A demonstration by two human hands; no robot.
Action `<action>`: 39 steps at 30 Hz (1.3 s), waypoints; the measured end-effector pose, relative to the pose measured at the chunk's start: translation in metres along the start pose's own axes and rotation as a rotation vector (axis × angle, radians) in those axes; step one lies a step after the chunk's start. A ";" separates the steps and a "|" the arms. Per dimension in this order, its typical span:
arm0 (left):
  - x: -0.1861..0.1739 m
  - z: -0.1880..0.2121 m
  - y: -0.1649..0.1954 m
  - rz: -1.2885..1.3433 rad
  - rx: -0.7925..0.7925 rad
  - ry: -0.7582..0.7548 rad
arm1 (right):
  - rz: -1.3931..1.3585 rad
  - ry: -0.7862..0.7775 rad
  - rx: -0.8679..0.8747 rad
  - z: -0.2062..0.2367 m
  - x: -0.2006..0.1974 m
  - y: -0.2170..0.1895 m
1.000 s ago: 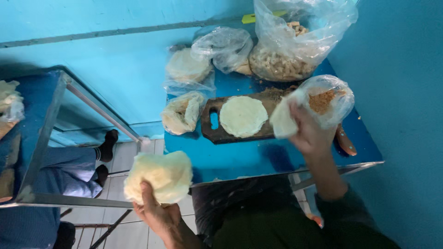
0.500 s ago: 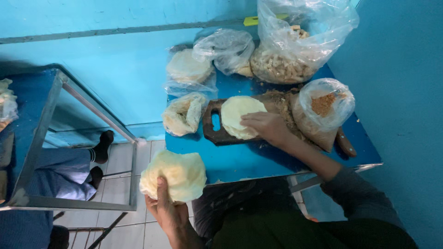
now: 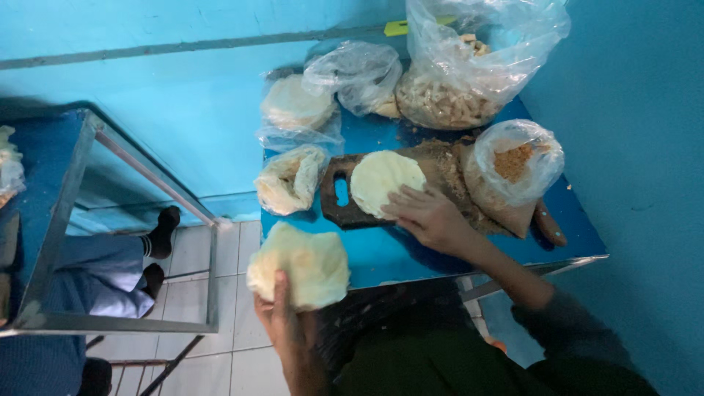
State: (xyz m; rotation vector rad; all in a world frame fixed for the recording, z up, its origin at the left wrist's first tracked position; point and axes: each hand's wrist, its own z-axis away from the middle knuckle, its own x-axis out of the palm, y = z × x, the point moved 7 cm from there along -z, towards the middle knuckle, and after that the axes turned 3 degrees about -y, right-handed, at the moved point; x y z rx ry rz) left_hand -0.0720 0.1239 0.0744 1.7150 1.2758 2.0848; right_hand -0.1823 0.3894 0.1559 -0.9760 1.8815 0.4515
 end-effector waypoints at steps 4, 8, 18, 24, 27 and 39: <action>0.021 0.006 -0.026 0.115 -0.145 -0.090 | -0.165 0.225 0.159 0.005 -0.037 -0.021; 0.046 0.014 -0.056 0.169 -0.289 -0.209 | -0.537 0.158 0.172 0.014 -0.016 -0.070; 0.039 0.025 -0.070 0.141 -0.288 -0.191 | -1.233 0.015 0.522 0.025 0.055 -0.036; 0.041 0.032 -0.066 -0.297 -0.103 -0.232 | -0.868 0.057 0.301 0.035 0.032 -0.066; 0.044 0.036 -0.065 -0.209 -0.120 -0.239 | -1.236 0.081 0.589 0.039 0.045 -0.041; 0.066 0.064 -0.050 -0.756 0.058 -0.473 | -1.843 0.091 0.795 0.068 0.079 -0.020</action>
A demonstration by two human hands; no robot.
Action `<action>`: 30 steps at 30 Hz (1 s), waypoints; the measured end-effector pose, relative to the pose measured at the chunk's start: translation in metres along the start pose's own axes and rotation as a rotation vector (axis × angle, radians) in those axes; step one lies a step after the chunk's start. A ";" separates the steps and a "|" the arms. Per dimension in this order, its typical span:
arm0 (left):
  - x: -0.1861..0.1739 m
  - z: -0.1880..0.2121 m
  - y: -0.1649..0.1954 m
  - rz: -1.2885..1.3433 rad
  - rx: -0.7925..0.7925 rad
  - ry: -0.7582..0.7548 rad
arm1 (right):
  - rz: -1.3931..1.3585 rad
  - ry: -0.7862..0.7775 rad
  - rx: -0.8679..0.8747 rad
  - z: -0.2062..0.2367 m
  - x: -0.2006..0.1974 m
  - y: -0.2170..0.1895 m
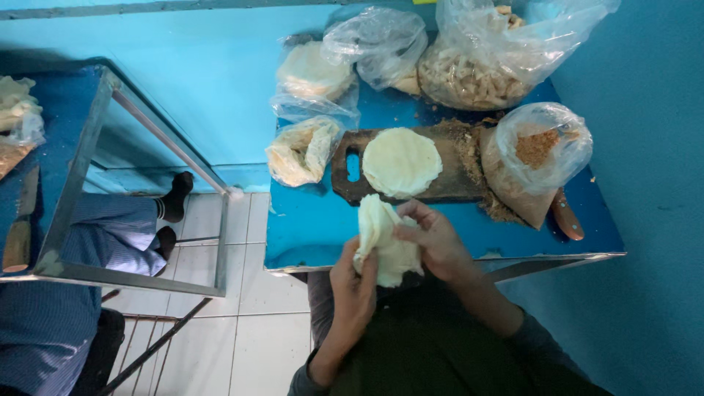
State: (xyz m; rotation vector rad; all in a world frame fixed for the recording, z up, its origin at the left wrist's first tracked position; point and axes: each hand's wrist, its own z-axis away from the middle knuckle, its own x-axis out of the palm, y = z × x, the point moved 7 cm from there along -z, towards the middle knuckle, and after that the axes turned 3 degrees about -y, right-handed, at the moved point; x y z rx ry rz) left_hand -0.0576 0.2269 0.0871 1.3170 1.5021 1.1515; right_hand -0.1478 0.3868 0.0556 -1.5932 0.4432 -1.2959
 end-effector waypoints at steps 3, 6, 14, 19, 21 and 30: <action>-0.006 -0.005 -0.018 0.426 -0.137 0.069 | -0.250 -0.059 0.114 0.000 -0.023 0.013; -0.011 -0.009 -0.034 0.811 -0.241 0.170 | -0.377 -0.020 0.133 0.004 -0.038 0.014; -0.034 0.000 -0.035 0.756 -0.154 0.236 | -0.420 -0.230 0.168 0.017 0.000 -0.009; -0.044 0.002 -0.044 0.771 -0.199 0.319 | -0.325 -0.178 0.199 0.011 0.005 0.009; -0.061 0.005 -0.044 0.742 -0.198 0.415 | -0.383 -0.102 0.185 0.011 -0.006 0.012; -0.117 0.005 -0.016 0.833 -0.012 0.627 | -0.262 0.053 -0.227 -0.011 -0.055 -0.078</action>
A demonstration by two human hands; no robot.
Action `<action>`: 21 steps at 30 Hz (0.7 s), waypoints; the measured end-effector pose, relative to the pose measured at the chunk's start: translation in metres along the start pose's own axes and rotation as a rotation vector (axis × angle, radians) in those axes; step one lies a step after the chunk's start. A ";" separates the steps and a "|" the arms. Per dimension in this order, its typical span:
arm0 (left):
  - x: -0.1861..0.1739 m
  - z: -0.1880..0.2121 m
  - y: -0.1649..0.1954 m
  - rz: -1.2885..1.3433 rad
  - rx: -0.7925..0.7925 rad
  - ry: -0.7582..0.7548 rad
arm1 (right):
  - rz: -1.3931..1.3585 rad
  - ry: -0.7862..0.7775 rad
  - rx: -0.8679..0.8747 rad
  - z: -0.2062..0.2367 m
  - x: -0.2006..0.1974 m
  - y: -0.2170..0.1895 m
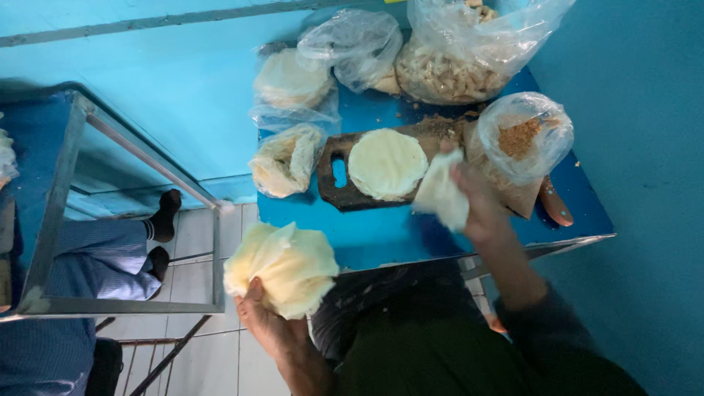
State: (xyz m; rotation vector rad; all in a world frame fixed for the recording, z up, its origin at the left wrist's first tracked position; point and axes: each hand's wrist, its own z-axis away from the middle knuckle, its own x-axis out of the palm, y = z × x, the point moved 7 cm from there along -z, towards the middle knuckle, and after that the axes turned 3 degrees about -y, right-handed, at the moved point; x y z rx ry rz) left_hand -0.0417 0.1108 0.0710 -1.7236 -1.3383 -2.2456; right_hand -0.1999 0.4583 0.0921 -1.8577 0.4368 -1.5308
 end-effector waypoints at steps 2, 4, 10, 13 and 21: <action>-0.004 -0.004 0.005 -0.020 0.017 0.048 | 0.254 0.025 -0.215 -0.034 0.014 -0.036; -0.006 -0.008 0.006 -0.026 0.030 0.052 | 0.657 0.027 -0.367 -0.060 0.040 -0.060; -0.016 -0.013 -0.006 -0.054 -0.027 0.024 | 2.231 -0.549 -0.657 -0.060 0.122 0.001; -0.019 -0.016 -0.010 -0.056 -0.054 -0.011 | 2.081 -0.655 -0.765 -0.043 0.126 0.019; -0.013 -0.025 -0.020 -0.058 -0.089 -0.023 | 1.979 -0.574 -0.778 -0.028 0.107 0.016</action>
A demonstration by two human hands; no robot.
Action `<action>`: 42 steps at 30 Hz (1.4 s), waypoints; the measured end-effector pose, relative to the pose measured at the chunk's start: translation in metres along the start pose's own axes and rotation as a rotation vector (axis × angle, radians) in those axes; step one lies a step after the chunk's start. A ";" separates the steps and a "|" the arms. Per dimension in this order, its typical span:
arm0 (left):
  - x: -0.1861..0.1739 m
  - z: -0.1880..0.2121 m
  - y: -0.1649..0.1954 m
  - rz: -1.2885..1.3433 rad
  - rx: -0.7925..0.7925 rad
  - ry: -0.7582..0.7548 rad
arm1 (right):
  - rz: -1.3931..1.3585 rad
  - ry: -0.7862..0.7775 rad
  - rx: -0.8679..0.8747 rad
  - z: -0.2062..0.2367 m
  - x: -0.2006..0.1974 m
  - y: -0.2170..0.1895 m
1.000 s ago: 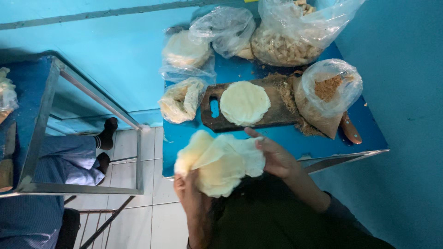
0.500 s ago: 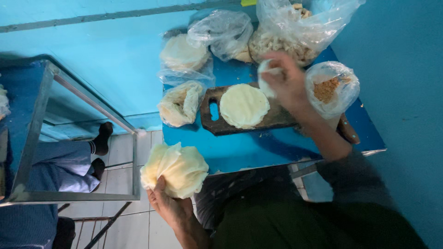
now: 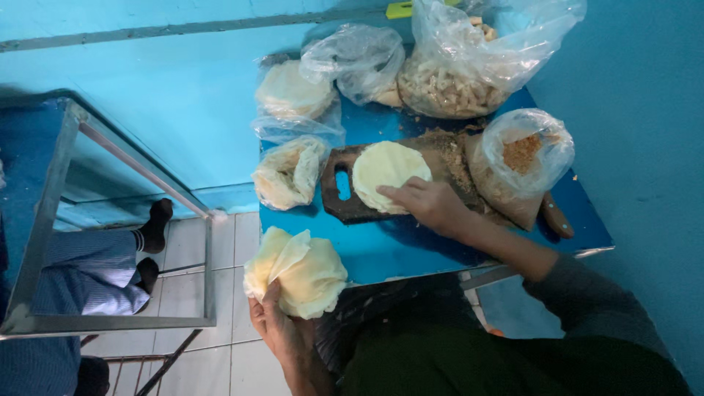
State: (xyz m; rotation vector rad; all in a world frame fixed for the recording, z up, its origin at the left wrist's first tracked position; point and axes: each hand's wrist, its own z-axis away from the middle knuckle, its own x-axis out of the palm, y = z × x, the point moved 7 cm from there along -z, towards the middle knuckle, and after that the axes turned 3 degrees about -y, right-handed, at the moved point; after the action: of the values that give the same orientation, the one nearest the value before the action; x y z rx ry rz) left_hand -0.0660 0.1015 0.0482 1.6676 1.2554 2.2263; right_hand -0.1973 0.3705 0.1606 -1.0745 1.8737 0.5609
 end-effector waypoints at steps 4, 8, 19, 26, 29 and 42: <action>0.012 0.002 -0.006 0.072 -0.052 -0.067 | -0.015 -0.011 0.034 0.003 0.000 -0.007; 0.026 0.002 -0.011 0.016 -0.121 -0.163 | -0.060 0.045 0.040 0.010 -0.010 -0.018; 0.057 0.030 -0.085 -0.127 -0.223 -0.247 | -1.126 0.054 0.640 0.053 0.035 -0.051; 0.074 0.054 -0.078 -0.579 0.150 -0.505 | -1.969 0.159 0.897 0.073 0.080 -0.033; 0.074 0.051 -0.075 -0.724 0.122 -0.348 | -1.814 0.201 0.825 0.078 0.074 -0.031; 0.043 0.034 -0.013 -0.093 0.018 -0.070 | -1.524 0.669 0.788 0.074 -0.025 0.070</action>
State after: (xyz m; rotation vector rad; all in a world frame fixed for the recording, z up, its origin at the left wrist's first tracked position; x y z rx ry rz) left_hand -0.0601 0.1510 0.0750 1.6425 1.3118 2.0918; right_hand -0.2161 0.4719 0.1418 -1.7516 0.9751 -1.3899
